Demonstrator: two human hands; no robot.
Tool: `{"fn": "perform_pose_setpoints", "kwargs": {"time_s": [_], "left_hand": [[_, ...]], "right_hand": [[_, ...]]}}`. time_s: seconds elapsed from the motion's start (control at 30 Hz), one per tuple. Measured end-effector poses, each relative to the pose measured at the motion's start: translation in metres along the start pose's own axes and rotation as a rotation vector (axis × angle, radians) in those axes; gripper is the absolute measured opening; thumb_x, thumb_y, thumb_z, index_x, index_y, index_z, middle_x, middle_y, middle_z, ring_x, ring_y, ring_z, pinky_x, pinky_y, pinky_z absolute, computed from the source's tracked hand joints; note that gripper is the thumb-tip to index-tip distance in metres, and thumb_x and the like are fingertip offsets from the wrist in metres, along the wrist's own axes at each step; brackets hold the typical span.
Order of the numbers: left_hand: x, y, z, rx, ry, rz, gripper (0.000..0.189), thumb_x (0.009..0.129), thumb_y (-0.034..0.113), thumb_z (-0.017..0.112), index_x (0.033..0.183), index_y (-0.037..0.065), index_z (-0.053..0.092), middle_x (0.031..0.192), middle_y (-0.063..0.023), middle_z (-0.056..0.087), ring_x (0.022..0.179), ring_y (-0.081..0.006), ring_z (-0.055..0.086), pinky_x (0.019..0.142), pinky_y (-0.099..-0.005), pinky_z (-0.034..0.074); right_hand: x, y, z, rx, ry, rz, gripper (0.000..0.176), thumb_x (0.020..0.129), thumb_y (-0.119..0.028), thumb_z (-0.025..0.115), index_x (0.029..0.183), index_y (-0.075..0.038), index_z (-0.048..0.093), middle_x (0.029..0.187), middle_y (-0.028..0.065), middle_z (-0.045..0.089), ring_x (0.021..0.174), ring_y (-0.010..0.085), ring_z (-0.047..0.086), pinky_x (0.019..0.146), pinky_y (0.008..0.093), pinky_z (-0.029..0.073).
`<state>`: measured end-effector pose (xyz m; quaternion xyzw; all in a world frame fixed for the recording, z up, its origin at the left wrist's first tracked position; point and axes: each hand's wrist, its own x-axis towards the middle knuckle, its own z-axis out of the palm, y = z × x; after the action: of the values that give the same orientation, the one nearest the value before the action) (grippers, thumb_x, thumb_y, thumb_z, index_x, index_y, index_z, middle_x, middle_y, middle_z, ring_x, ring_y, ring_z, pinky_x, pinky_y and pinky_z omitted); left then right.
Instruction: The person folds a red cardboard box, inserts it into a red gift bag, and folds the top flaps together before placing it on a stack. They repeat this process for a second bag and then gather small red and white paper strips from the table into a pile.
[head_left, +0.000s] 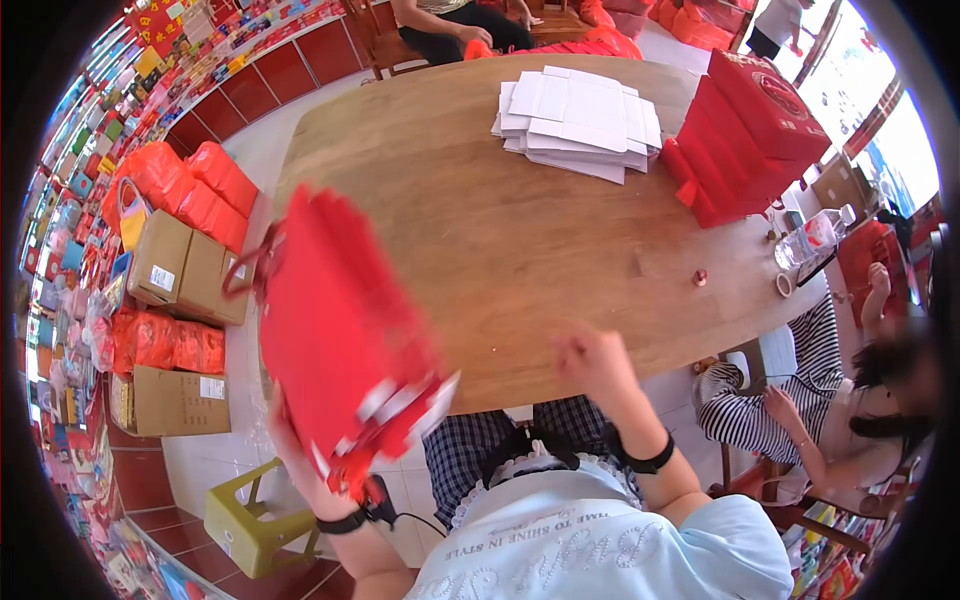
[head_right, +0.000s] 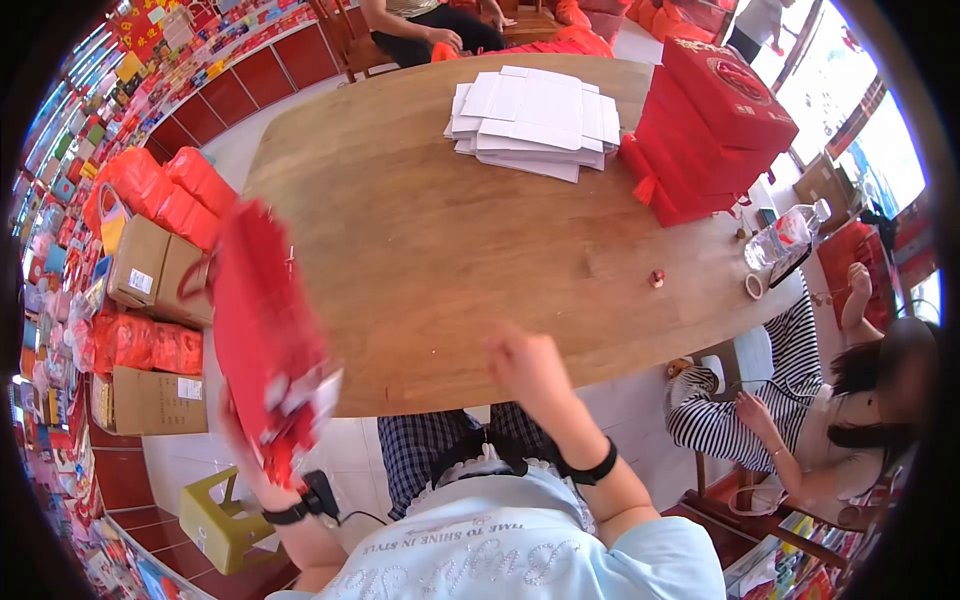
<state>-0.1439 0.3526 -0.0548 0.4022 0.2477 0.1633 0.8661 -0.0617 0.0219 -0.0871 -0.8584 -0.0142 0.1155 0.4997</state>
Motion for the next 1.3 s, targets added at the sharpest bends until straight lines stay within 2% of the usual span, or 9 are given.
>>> {"fn": "perform_pose_setpoints", "kwargs": {"time_s": [0.2, 0.53, 0.6, 0.63, 0.67, 0.77, 0.87, 1.03, 1.3], "left_hand": [[0.142, -0.008, 0.094, 0.265, -0.234, -0.072, 0.037, 0.084, 0.019, 0.058, 0.115, 0.000, 0.051, 0.111, -0.0106, 0.058, 0.096, -0.0207, 0.059, 0.087, -0.0319, 0.045], [0.394, -0.091, 0.144, 0.063, -0.049, 0.069, 0.040, 0.081, 0.017, 0.062, 0.116, 0.001, 0.050, 0.111, -0.0092, 0.058, 0.095, -0.0213, 0.058, 0.080, -0.0362, 0.048], [0.417, -0.113, 0.130, 0.447, 0.147, 0.443, 0.040, 0.081, 0.016, 0.062, 0.117, 0.003, 0.049, 0.110, -0.0117, 0.057, 0.094, -0.0230, 0.059, 0.081, -0.0358, 0.048], [0.397, -0.101, 0.138, 0.411, 0.103, 0.203, 0.048, 0.080, 0.018, 0.061, 0.121, -0.001, 0.044, 0.115, -0.0183, 0.053, 0.101, -0.0277, 0.054, 0.088, -0.0402, 0.044], [0.482, -0.121, 0.092, 0.764, 0.242, 0.425, 0.051, 0.079, 0.019, 0.060, 0.117, -0.010, 0.043, 0.117, -0.0239, 0.047, 0.109, -0.0322, 0.047, 0.093, -0.0446, 0.037], [0.320, -0.100, 0.224, 0.952, 0.456, 1.237, 0.040, 0.078, 0.017, 0.058, 0.108, -0.007, 0.050, 0.115, -0.0248, 0.047, 0.109, -0.0338, 0.044, 0.094, -0.0445, 0.033], [0.283, -0.137, 0.310, 0.825, -0.343, 0.775, 0.040, 0.082, 0.023, 0.054, 0.109, -0.007, 0.047, 0.111, -0.0209, 0.051, 0.106, -0.0328, 0.048, 0.091, -0.0394, 0.037], [0.332, -0.252, 0.352, 1.187, -0.343, 0.421, 0.082, 0.077, 0.046, 0.057, 0.130, -0.009, 0.027, 0.126, -0.0330, 0.038, 0.121, -0.0412, 0.035, 0.100, -0.0446, 0.030], [0.453, -0.288, 0.338, 1.020, -0.565, -0.138, 0.063, 0.073, 0.044, 0.055, 0.118, 0.001, 0.048, 0.126, -0.0272, 0.043, 0.121, -0.0376, 0.039, 0.094, -0.0485, 0.036]], "right_hand": [[0.004, 0.003, -0.060, -0.160, 0.010, -0.267, 0.054, 0.080, -0.004, 0.054, 0.130, -0.004, 0.036, 0.122, 0.0205, 0.048, 0.108, 0.0318, 0.051, 0.089, 0.0362, 0.042], [0.011, -0.015, -0.097, -0.195, -0.078, -0.169, 0.072, 0.080, -0.010, 0.057, 0.140, -0.009, 0.017, 0.127, 0.0238, 0.043, 0.110, 0.0344, 0.050, 0.092, 0.0385, 0.041], [0.033, -0.019, -0.117, -0.257, -0.099, -0.138, 0.071, 0.080, -0.012, 0.057, 0.140, -0.008, 0.017, 0.128, 0.0248, 0.041, 0.113, 0.0347, 0.047, 0.094, 0.0385, 0.038], [0.048, -0.022, -0.130, -0.331, -0.132, -0.123, 0.071, 0.081, -0.013, 0.056, 0.139, -0.006, 0.017, 0.129, 0.0257, 0.039, 0.116, 0.0349, 0.045, 0.097, 0.0385, 0.036], [0.071, -0.020, -0.139, -0.318, -0.090, -0.206, 0.071, 0.081, -0.015, 0.056, 0.139, -0.003, 0.017, 0.130, 0.0262, 0.038, 0.119, 0.0350, 0.042, 0.099, 0.0386, 0.033], [0.173, -0.004, -0.147, -0.269, -0.003, -0.262, 0.070, 0.084, -0.021, 0.055, 0.137, 0.003, 0.016, 0.131, 0.0288, 0.034, 0.124, 0.0374, 0.033, 0.104, 0.0387, 0.026], [0.302, 0.022, -0.167, -0.443, 0.383, -0.066, 0.083, 0.079, -0.037, 0.060, 0.137, 0.003, 0.016, 0.129, 0.0301, 0.036, 0.123, 0.0403, 0.034, 0.102, 0.0424, 0.028], [0.392, 0.052, -0.198, -0.409, 0.652, 0.381, 0.084, 0.080, -0.049, 0.053, 0.139, -0.002, 0.015, 0.130, 0.0254, 0.037, 0.123, 0.0377, 0.034, 0.100, 0.0444, 0.030], [0.419, 0.064, -0.209, -0.331, 0.783, 0.838, 0.071, 0.080, -0.049, 0.053, 0.130, -0.003, 0.031, 0.130, 0.0217, 0.037, 0.122, 0.0351, 0.034, 0.099, 0.0458, 0.031]]}}
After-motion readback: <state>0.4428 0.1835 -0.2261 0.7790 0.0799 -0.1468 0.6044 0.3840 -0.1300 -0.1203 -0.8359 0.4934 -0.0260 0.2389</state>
